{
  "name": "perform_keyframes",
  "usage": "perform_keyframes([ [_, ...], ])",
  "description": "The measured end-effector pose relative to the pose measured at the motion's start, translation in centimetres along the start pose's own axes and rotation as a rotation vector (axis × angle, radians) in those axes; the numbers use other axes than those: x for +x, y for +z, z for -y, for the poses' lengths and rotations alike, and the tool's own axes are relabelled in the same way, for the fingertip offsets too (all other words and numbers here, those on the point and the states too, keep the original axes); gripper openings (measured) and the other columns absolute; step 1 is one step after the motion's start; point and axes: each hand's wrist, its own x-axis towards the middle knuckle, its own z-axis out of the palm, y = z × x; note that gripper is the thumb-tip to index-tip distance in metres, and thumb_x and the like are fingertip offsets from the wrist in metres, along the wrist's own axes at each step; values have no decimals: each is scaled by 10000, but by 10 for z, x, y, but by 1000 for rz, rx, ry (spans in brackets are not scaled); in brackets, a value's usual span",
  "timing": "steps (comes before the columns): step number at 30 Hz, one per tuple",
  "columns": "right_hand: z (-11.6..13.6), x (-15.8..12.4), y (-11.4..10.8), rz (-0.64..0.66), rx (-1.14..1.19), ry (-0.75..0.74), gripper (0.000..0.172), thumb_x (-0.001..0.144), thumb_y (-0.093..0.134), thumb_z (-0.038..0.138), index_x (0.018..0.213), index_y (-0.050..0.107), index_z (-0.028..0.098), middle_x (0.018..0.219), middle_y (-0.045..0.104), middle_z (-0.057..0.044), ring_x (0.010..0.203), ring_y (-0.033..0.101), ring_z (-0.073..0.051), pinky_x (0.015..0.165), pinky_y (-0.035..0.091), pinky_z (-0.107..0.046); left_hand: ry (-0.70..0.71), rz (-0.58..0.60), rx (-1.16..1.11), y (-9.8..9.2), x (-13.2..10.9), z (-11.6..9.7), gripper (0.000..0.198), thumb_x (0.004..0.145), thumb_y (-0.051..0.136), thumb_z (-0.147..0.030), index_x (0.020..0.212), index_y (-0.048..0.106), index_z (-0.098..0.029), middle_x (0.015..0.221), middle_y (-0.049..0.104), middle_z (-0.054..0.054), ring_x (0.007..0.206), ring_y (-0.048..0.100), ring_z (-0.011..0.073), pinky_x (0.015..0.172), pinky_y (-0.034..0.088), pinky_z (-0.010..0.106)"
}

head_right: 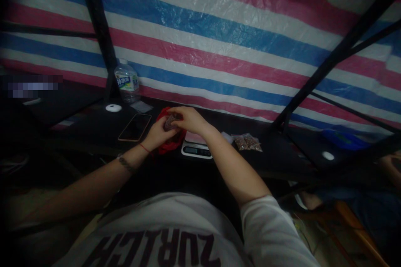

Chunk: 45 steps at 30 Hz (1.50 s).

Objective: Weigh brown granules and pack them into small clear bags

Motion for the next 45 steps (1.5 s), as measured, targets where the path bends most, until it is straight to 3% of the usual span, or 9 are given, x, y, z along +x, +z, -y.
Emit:
perform_keyframes([
  [8, 0, -1, 2, -69, 67, -22, 509, 741, 605, 55, 1214, 616, 243, 1202, 644, -33, 1110, 591, -180, 1003, 423, -345, 6, -55, -71, 1, 2, 8, 448, 682, 659, -463, 1003, 547, -173, 876, 653, 43, 759, 629, 197, 664, 482, 297],
  [20, -7, -9, 9, -142, 220, 28, 462, 759, 614, 93, 1200, 615, 232, 1204, 633, -47, 1090, 603, -187, 983, 456, -366, 8, -44, -92, 1, -1, 4, 434, 700, 650, -413, 1037, 511, -178, 878, 645, 34, 769, 627, 185, 699, 485, 300],
  [29, -1, -11, 7, -62, 106, -20, 490, 766, 588, 69, 1224, 608, 241, 1253, 618, -43, 1155, 573, -188, 1022, 419, -359, 20, -24, -46, 0, -4, -4, 520, 710, 649, -417, 1136, 510, -153, 1024, 655, 76, 878, 643, 212, 764, 497, 317],
  [39, -2, -17, 9, -153, 75, -6, 442, 761, 597, 100, 1183, 629, 228, 1192, 645, -57, 1095, 597, -190, 983, 443, -363, 7, -28, -18, -1, -4, -6, 511, 698, 654, -406, 1127, 514, -167, 1015, 661, 70, 880, 647, 220, 763, 499, 324],
  [45, -14, -31, 15, -157, 107, 39, 561, 743, 614, 131, 1293, 535, 212, 1270, 583, -91, 1131, 567, -214, 961, 463, -376, 38, -40, -114, -1, -2, -2, 474, 684, 668, -400, 1076, 506, -186, 971, 658, 48, 839, 648, 195, 762, 507, 319],
])
